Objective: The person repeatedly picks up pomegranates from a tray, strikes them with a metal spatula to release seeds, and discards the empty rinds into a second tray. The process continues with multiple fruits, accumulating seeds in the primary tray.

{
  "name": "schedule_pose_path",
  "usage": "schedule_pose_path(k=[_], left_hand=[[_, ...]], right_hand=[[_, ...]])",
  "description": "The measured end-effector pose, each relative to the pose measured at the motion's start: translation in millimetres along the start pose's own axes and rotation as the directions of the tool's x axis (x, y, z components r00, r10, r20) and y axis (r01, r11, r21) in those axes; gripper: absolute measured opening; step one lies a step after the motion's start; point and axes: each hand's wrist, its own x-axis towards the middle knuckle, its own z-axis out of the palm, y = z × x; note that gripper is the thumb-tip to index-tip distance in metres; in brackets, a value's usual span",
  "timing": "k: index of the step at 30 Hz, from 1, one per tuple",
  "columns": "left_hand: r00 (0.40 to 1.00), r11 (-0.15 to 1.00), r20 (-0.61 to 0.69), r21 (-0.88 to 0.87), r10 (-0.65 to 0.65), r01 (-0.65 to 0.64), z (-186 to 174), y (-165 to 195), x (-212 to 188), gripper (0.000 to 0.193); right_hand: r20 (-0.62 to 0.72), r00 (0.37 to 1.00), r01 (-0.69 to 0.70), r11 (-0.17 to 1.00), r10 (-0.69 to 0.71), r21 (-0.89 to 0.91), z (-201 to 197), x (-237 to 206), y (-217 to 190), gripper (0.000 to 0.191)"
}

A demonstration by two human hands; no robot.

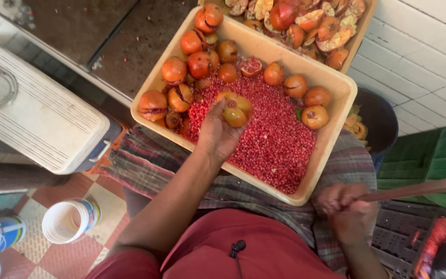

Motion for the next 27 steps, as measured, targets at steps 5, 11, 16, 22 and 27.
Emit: schedule_pose_path(k=[5,11,16,22,27], left_hand=[[0.994,0.998,-0.104,-0.063,-0.030,0.023,10,0,-6,0.031],[0.966,0.970,-0.140,0.083,-0.215,0.228,20,7,-14,0.039],[0.970,0.977,-0.165,0.083,-0.181,0.197,21,-16,4,0.038],[0.879,0.918,0.466,0.298,0.100,-0.262,95,19,143,0.065],[0.926,-0.537,0.373,0.792,0.050,-0.291,100,33,254,0.049]], right_hand=[[-0.161,0.902,-0.351,0.464,0.401,-0.814,-9,4,4,0.028],[-0.036,0.998,0.061,0.932,-0.051,0.357,-22,-4,15,0.026],[-0.152,0.955,-0.278,0.580,0.256,-0.766,-36,-7,34,0.027],[-0.316,0.928,-0.253,0.957,0.198,-0.144,-42,-27,48,0.034],[-0.405,0.882,-0.251,0.967,0.242,0.030,-36,-30,67,0.033]])
